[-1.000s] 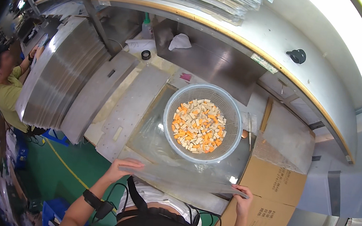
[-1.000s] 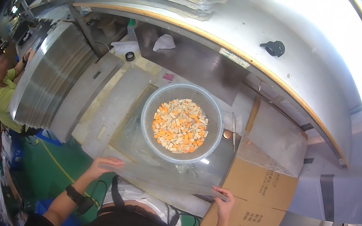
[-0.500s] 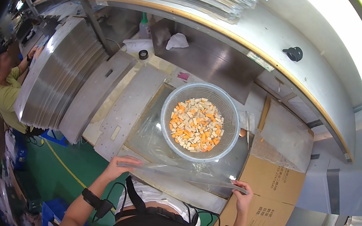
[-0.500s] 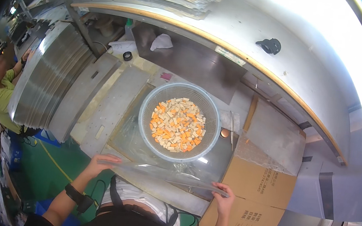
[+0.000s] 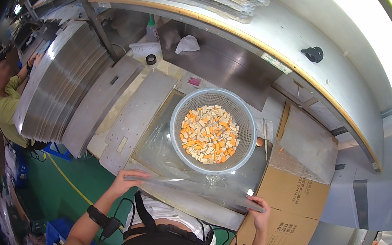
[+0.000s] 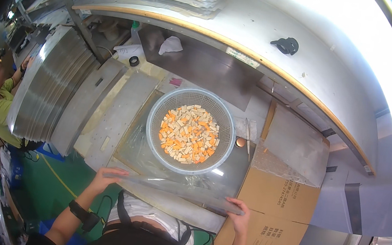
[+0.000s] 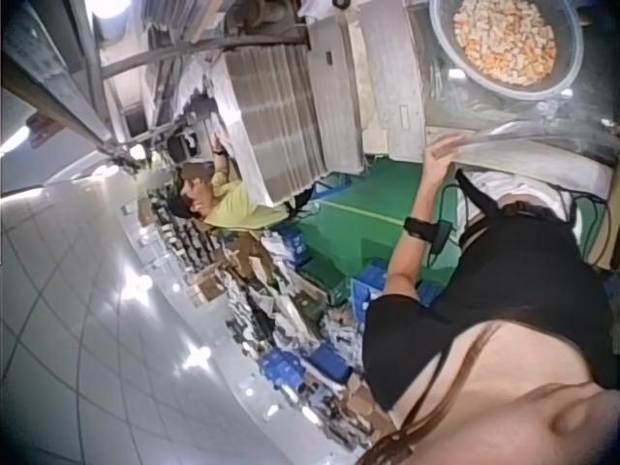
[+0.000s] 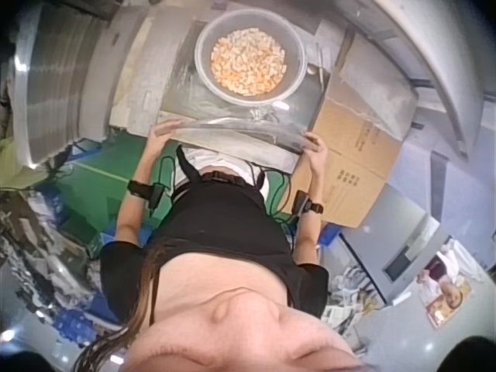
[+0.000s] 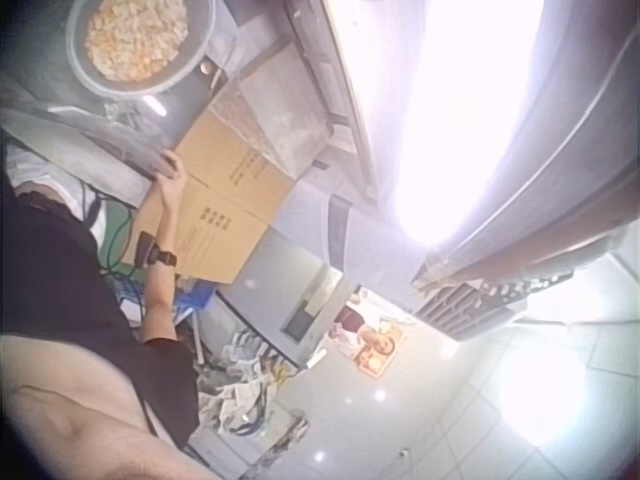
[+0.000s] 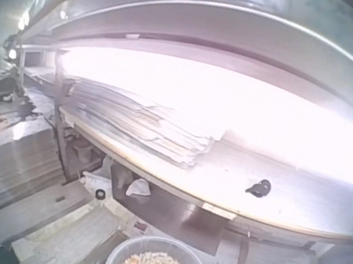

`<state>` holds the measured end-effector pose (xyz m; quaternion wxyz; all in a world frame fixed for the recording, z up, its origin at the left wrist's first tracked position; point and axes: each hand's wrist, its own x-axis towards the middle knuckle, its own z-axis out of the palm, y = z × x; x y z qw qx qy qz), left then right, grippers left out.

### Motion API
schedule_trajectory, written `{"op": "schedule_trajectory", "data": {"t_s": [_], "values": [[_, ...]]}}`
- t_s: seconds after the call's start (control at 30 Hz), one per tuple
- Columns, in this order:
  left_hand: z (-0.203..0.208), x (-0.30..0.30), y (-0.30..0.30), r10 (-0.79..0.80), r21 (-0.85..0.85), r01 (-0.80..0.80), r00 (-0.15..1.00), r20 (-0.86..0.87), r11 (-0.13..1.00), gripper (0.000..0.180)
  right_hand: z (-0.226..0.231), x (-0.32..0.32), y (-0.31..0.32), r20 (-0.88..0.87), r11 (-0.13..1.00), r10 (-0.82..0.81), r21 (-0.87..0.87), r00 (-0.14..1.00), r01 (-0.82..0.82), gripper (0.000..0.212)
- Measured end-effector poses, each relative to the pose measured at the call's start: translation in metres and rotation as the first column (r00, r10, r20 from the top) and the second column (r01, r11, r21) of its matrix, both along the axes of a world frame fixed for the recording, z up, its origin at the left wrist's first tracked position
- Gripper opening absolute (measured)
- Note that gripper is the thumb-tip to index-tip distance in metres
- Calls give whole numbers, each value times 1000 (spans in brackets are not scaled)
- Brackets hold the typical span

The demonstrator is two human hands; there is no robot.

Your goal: Sorting and placing small electronic components into plastic trays or sheets.

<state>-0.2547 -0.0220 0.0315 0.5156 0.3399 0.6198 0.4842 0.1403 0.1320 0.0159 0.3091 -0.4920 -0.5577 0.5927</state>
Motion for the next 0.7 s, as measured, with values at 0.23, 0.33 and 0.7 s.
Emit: {"op": "schedule_trajectory", "data": {"t_s": [0.23, 0.33, 0.7], "values": [[-4, -3, -3, -21, 13, 21, 1000, 5, 1000, 26, -1, -1, -1, -75, 1000, 3, 24, 997, -1, 32], [-6, -5, -7, -7, 3, 7, 1000, -7, 1000, 27, -2, -4, 0, -93, 1000, 22, 6, 995, -21, 30], [-8, -10, -3, -96, 25, 95, 995, 22, 995, 47, -1, -7, 4, -41, 999, -36, 18, 999, 37, 33]]}}
